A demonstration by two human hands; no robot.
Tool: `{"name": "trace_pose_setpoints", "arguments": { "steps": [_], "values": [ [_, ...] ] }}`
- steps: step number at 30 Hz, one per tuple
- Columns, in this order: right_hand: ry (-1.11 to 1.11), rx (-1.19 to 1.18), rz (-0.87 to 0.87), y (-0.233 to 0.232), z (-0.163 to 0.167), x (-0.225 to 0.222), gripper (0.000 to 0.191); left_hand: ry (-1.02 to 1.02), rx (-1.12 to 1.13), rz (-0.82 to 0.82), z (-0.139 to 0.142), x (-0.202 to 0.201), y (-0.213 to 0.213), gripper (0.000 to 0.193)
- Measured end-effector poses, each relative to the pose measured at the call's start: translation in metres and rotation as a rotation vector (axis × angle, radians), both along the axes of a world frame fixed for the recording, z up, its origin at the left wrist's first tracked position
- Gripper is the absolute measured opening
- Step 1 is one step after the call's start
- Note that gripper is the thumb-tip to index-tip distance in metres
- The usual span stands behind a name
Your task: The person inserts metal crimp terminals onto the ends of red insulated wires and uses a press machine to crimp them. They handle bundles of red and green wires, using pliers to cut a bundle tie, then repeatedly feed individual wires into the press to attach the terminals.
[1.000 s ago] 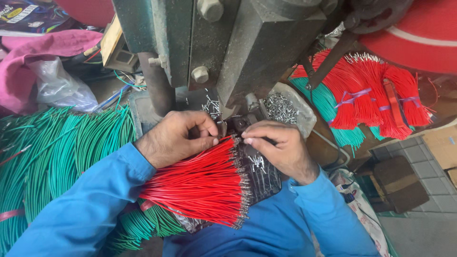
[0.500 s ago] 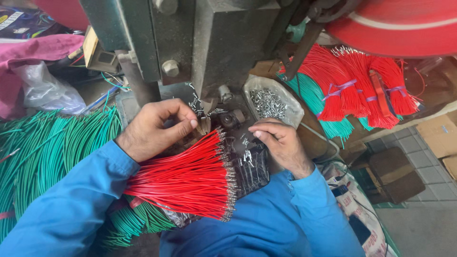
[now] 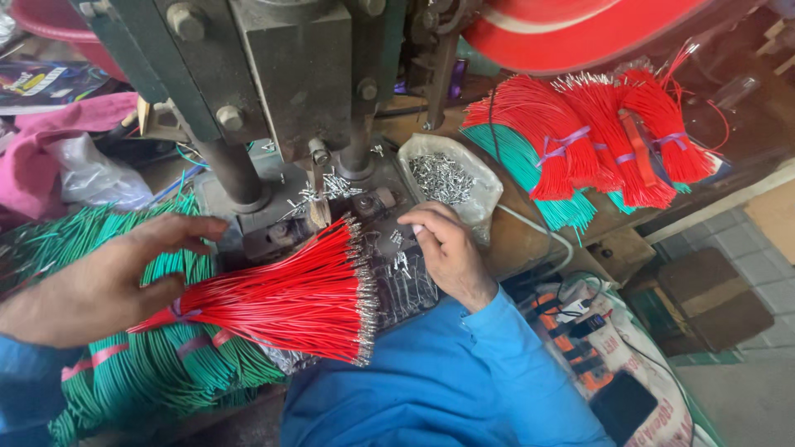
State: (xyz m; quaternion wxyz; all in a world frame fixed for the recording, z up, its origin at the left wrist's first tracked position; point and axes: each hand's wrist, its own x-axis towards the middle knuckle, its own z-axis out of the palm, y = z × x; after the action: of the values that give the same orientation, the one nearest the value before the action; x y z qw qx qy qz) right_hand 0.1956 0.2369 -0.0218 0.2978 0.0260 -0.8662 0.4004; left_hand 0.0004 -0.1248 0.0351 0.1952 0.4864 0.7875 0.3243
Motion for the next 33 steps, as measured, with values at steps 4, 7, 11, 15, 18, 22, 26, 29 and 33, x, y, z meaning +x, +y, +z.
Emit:
{"name": "trace_pose_setpoints", "arguments": {
  "steps": [4, 7, 11, 15, 18, 22, 26, 29, 33],
  "values": [
    [0.108, -0.094, -0.021, 0.001, -0.014, -0.002, 0.016, 0.447, -0.183, 0.122, -0.025, 0.04, -0.014, 0.079],
    [0.166, -0.089, -0.038, 0.003, -0.025, -0.002, 0.016, 0.568, -0.2, 0.182, -0.032, 0.06, -0.006, 0.074],
    [0.174, -0.093, -0.035, 0.007, -0.033, 0.001, 0.017, 0.819, -0.206, 0.22, -0.018, 0.075, 0.004, 0.06],
    [0.179, -0.095, -0.016, 0.01, -0.036, 0.001, 0.016, 1.161, -0.204, 0.228, -0.005, 0.089, 0.005, 0.031],
    [0.187, -0.087, -0.019, 0.01, -0.037, 0.001, 0.017, 1.241, -0.104, 0.205, -0.001, 0.097, 0.001, 0.019],
    [0.192, -0.063, -0.009, 0.011, -0.038, 0.001, 0.017, 1.326, -0.015, 0.175, 0.009, 0.117, -0.009, 0.014],
    [0.196, -0.175, 0.018, 0.013, -0.04, 0.005, 0.016, 1.361, 0.142, 0.124, 0.032, 0.141, -0.019, 0.021],
    [0.24, -0.46, -0.053, 0.007, -0.045, 0.022, 0.015, 1.335, 0.236, 0.146, 0.049, 0.147, -0.009, 0.022],
    [0.449, -0.283, -0.178, -0.023, -0.051, 0.066, 0.011, 1.223, 0.323, 0.194, 0.059, 0.145, 0.032, 0.029]
  ]
}}
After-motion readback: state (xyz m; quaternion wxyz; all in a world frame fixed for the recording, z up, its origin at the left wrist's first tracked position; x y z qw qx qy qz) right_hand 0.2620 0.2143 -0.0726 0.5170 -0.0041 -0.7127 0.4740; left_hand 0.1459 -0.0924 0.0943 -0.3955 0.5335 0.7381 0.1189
